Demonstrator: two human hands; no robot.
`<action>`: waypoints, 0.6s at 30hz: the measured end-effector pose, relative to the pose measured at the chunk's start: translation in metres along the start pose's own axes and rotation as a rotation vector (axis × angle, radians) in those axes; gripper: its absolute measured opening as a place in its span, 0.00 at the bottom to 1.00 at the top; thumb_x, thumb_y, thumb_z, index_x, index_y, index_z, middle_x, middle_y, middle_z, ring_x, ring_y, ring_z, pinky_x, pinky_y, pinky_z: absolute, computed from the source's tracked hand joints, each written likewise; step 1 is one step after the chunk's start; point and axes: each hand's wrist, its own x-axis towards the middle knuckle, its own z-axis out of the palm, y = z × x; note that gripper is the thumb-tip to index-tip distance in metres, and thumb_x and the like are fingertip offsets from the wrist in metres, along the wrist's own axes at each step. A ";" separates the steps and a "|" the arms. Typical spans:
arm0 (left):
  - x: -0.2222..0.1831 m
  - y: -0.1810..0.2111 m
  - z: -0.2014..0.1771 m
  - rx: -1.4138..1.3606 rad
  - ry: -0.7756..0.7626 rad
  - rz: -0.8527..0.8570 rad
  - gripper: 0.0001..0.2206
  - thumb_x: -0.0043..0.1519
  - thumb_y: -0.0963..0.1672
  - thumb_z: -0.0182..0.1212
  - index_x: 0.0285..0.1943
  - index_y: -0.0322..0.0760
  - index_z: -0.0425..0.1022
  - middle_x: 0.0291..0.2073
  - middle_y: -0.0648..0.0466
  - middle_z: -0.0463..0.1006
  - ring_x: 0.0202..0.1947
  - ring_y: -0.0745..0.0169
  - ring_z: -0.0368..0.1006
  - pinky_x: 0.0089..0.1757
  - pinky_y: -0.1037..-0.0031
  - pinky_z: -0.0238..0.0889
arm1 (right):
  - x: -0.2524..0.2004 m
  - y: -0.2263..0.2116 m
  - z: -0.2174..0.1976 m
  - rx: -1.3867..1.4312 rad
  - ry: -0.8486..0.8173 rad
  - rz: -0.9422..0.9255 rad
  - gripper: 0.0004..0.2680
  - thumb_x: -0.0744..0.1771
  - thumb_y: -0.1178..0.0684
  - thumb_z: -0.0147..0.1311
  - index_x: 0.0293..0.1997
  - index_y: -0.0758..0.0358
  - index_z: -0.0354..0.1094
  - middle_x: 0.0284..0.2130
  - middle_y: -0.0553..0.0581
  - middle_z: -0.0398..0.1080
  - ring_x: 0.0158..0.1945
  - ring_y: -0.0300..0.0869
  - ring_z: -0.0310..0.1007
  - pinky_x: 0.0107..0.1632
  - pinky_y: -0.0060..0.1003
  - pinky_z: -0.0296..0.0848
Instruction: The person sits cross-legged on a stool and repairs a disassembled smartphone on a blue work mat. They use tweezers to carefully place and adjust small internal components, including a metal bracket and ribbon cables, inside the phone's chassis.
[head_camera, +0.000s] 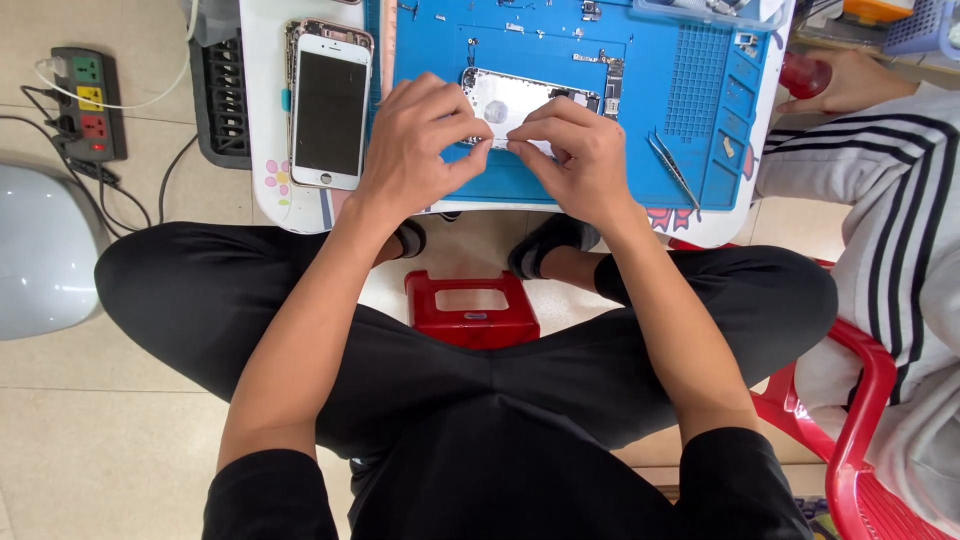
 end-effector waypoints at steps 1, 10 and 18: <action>-0.002 -0.001 0.001 -0.022 0.001 -0.024 0.04 0.65 0.40 0.72 0.38 0.40 0.82 0.34 0.54 0.75 0.39 0.54 0.68 0.37 0.64 0.59 | 0.000 0.000 0.001 0.009 -0.028 0.021 0.02 0.70 0.63 0.66 0.43 0.64 0.79 0.40 0.59 0.76 0.24 0.40 0.58 0.27 0.33 0.60; 0.004 -0.004 0.001 -0.012 0.032 0.006 0.05 0.65 0.39 0.71 0.38 0.39 0.80 0.34 0.55 0.76 0.39 0.54 0.69 0.38 0.65 0.58 | 0.005 -0.006 0.002 0.124 -0.052 0.112 0.04 0.70 0.66 0.61 0.46 0.65 0.77 0.37 0.58 0.75 0.23 0.37 0.50 0.30 0.34 0.55; -0.007 -0.014 -0.017 0.161 -0.246 0.012 0.07 0.63 0.44 0.78 0.45 0.38 0.85 0.40 0.55 0.80 0.47 0.53 0.73 0.46 0.62 0.67 | 0.003 0.001 0.014 0.038 0.000 0.107 0.08 0.68 0.69 0.55 0.43 0.60 0.76 0.40 0.54 0.72 0.38 0.44 0.73 0.35 0.36 0.70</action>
